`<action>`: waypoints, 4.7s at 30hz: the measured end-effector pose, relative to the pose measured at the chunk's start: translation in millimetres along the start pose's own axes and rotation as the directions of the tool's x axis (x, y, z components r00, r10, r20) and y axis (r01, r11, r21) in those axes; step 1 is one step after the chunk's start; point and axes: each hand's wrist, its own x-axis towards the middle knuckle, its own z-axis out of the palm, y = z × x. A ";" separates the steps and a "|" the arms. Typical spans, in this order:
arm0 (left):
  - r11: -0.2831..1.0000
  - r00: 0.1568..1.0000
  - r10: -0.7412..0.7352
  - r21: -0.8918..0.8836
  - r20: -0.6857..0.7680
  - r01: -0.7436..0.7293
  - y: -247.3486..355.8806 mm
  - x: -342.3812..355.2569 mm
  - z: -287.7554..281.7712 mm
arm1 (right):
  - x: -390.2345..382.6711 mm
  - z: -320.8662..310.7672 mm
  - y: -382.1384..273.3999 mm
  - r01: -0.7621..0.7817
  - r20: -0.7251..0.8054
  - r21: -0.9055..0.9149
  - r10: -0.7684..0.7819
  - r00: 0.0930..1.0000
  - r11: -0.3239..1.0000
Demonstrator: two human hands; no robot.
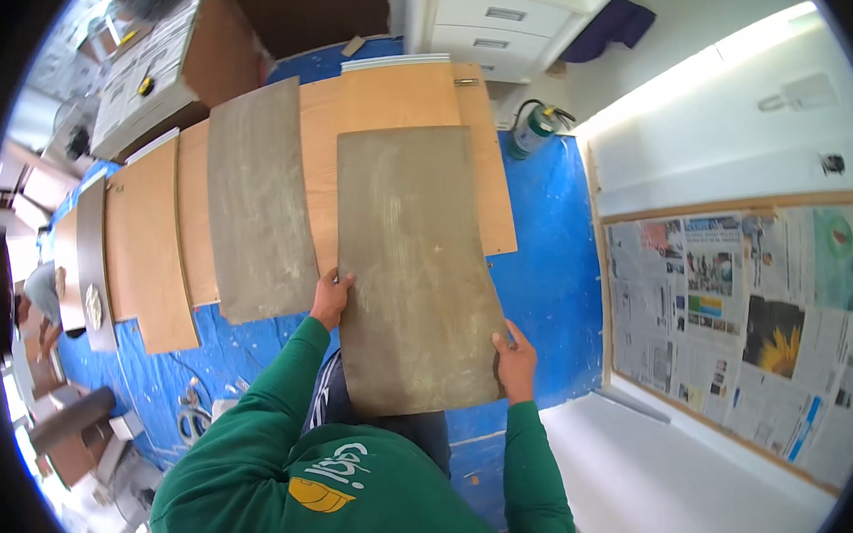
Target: The person aligns a veneer sheet onto a wooden panel, presses it down with their hands, and wipes the surface with a cloth. They then open a metal container and continue handling additional veneer sheets.
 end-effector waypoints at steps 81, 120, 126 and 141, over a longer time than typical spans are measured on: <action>0.757 0.935 0.233 0.654 -0.267 -0.002 -119.2 10.9 -9.0 | 230.7 112.3 24.1 0.014 0.442 -0.482 0.229 0.867 0.876; 0.801 0.955 -0.191 0.527 -0.227 0.285 -18.8 -4.2 0.5 | 214.5 88.3 47.7 -0.234 0.231 -0.236 0.288 0.929 0.943; 0.818 0.945 -0.198 0.487 -0.261 0.306 -26.5 -5.1 -3.7 | 213.4 92.1 59.8 -0.242 0.241 -0.139 0.270 0.932 0.960; 0.847 0.952 -0.235 0.440 -0.195 0.299 -11.7 -8.5 -1.4 | 213.5 91.5 35.3 -0.180 0.205 -0.260 0.237 0.950 0.948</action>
